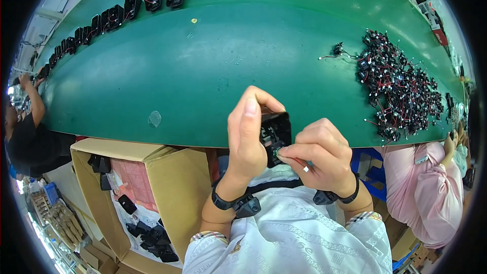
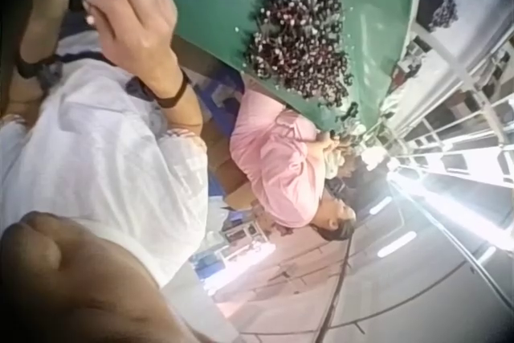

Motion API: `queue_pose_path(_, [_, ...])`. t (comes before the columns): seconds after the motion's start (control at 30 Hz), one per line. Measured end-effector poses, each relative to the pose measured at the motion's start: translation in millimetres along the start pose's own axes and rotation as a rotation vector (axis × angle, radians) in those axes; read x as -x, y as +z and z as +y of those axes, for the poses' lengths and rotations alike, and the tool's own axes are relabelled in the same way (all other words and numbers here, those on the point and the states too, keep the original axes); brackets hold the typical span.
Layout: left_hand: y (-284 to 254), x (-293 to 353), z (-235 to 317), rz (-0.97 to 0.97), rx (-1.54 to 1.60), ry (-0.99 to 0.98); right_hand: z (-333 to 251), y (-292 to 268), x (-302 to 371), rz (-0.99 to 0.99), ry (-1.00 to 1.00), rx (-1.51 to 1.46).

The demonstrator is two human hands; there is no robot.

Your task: Assembling small electronic components into plastic housings on a production line.

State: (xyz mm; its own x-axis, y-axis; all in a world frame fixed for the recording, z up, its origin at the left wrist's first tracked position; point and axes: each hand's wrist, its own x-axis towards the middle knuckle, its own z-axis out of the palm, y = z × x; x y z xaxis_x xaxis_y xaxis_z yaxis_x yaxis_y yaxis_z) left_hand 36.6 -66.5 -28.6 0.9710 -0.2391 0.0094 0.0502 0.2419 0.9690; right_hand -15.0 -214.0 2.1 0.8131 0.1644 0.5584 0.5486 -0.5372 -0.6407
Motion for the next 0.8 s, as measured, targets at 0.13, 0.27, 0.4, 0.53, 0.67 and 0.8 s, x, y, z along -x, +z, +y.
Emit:
queue_pose_path(0.13, [-4,1,-1,-0.008,0.106,-0.033,2,1,0,-0.066,0.085,-0.074])
queue_pose_path(0.27, [-4,2,3,0.003,-0.026,0.05,2,0,-1,-0.119,0.027,0.059])
queue_pose_path(0.4, [-1,4,9,-0.036,-0.172,0.03,0,2,0,-0.102,-0.022,0.085])
queue_pose_path(0.53, [8,-2,0,0.071,0.291,-0.037,0,3,-7,-0.101,0.023,0.146])
queue_pose_path(0.67, [13,5,-6,0.174,0.787,-0.348,5,7,-13,-0.075,0.131,0.167])
queue_pose_path(0.8, [17,28,13,0.05,0.637,-0.306,16,-2,-10,-0.036,0.121,0.182])
